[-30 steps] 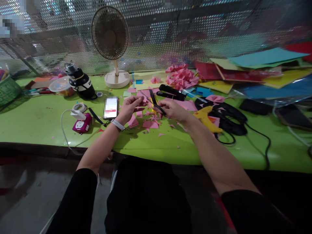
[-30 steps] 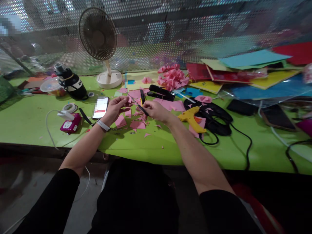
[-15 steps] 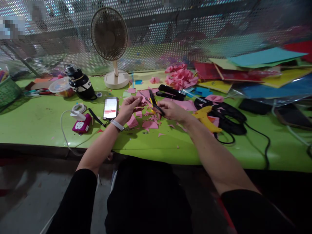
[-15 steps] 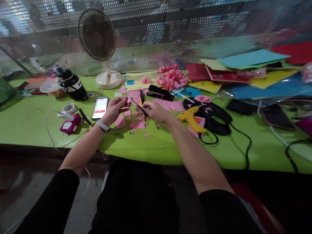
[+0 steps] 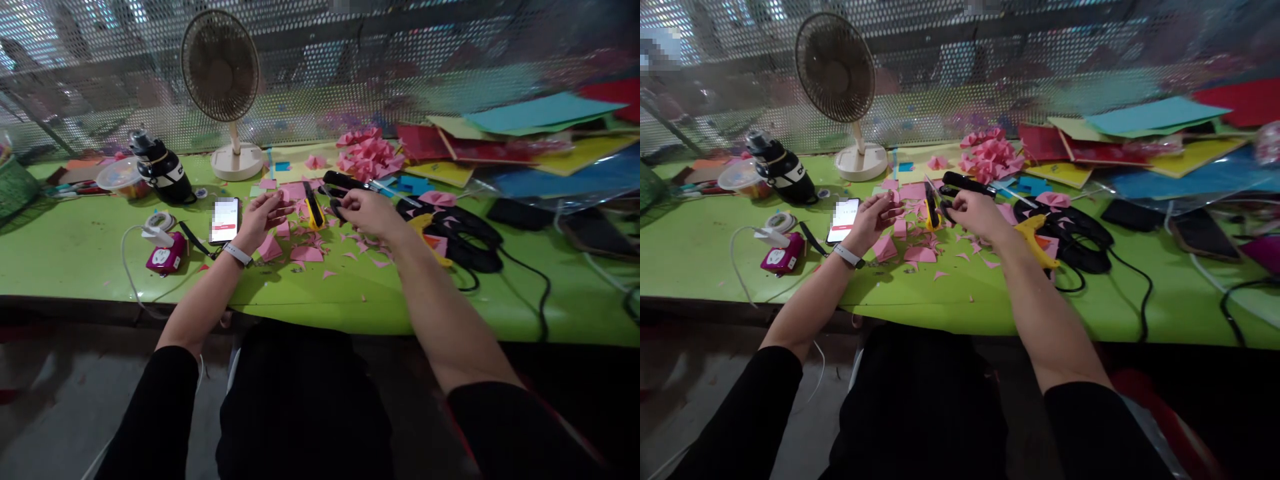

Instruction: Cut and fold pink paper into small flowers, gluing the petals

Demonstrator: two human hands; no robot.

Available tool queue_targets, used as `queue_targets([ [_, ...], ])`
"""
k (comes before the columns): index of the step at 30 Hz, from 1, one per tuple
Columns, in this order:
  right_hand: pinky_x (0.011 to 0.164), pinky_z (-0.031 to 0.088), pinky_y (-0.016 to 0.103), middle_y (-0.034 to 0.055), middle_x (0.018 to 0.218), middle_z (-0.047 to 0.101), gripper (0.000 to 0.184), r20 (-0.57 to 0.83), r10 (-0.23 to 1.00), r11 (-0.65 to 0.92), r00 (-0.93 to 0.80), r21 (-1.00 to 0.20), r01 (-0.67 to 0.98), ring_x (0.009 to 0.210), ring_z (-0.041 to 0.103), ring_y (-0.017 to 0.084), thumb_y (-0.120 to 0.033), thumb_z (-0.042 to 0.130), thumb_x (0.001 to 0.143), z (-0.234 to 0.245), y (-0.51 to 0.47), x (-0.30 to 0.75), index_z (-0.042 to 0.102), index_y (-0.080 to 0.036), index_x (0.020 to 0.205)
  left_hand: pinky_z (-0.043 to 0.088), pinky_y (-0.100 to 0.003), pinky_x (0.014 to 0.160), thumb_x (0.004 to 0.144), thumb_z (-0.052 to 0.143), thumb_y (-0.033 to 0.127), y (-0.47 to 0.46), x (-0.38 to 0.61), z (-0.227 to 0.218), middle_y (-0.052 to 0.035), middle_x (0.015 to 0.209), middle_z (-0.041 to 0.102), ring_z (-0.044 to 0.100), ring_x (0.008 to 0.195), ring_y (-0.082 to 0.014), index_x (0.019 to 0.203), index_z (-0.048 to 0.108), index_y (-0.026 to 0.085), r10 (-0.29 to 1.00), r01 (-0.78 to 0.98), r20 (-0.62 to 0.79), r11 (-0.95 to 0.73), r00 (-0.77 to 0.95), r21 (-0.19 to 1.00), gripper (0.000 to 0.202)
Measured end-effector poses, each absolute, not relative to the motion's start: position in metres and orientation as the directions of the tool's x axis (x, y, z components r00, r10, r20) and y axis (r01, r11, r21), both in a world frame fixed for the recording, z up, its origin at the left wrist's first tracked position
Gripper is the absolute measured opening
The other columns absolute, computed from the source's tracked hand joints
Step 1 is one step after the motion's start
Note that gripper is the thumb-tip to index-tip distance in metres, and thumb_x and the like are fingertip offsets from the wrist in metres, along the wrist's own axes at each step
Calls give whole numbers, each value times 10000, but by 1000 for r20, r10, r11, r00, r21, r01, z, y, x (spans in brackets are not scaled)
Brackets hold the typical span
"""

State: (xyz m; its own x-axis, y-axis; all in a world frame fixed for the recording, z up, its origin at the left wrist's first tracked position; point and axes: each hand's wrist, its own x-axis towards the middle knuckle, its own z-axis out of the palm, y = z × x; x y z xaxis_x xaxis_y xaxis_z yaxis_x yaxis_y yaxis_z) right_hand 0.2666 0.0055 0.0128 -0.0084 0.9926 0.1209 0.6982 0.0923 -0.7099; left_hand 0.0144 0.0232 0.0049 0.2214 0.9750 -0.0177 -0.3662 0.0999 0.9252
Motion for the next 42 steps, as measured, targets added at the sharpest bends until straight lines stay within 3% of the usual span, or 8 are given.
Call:
queue_targets([
  [4,600,393,308,63,764,707,192,113,993,37,19,-471,881,696,635,217,-336,717,797,6,11,269,594,-220,706,550,-187,627,898,716,252,25,15,4,-63,862,771,748,748,-111,890,712,135,976,-429,-35,127,217,894,117],
  [12,583,409,311,45,589,650,234,-14,996,-85,86,-380,921,606,621,208,-389,667,828,9,8,264,650,-211,678,577,-206,688,858,746,212,28,14,-1,-31,925,771,762,845,-132,992,725,187,977,-437,-25,118,212,891,138],
  [18,581,423,348,33,459,546,302,32,998,-47,60,-316,947,527,572,221,-430,703,809,0,13,273,620,-225,602,565,-181,649,892,714,214,30,16,-2,-53,935,763,751,822,-116,927,715,164,975,-420,-48,136,215,897,61],
  [26,585,385,338,41,572,597,315,17,999,-24,30,-278,960,621,590,236,-419,786,735,-8,18,278,568,-236,601,600,-225,740,931,652,219,27,18,2,-104,1038,767,750,953,-156,941,712,131,970,-382,-93,176,226,907,107],
  [32,590,374,331,56,685,682,288,-31,999,14,-24,-304,952,702,632,258,-443,834,678,-3,17,281,637,-232,686,581,-249,923,876,695,148,21,17,6,-94,1183,751,728,1073,-155,1103,712,150,930,-367,-39,182,365,912,228],
  [35,614,391,339,83,772,717,209,90,996,48,-16,-372,927,735,645,264,-405,767,758,4,9,275,670,-220,755,572,-279,953,831,735,99,18,17,6,-100,1218,739,723,1091,-163,1148,703,162,914,-308,-37,175,405,935,324],
  [39,700,447,361,93,897,723,102,325,943,241,-66,-535,810,782,640,242,-317,645,860,14,-5,257,687,-226,878,578,-328,958,868,734,184,14,20,3,-114,1221,736,719,1112,-191,1127,722,171,889,-243,-35,163,456,956,259],
  [42,761,468,386,105,962,708,111,411,902,367,-130,-573,733,809,626,240,-309,600,892,17,-12,245,685,-237,901,585,-366,966,900,707,226,13,22,1,-122,1199,741,723,1106,-208,1109,732,173,871,-222,-28,156,490,962,217],
])
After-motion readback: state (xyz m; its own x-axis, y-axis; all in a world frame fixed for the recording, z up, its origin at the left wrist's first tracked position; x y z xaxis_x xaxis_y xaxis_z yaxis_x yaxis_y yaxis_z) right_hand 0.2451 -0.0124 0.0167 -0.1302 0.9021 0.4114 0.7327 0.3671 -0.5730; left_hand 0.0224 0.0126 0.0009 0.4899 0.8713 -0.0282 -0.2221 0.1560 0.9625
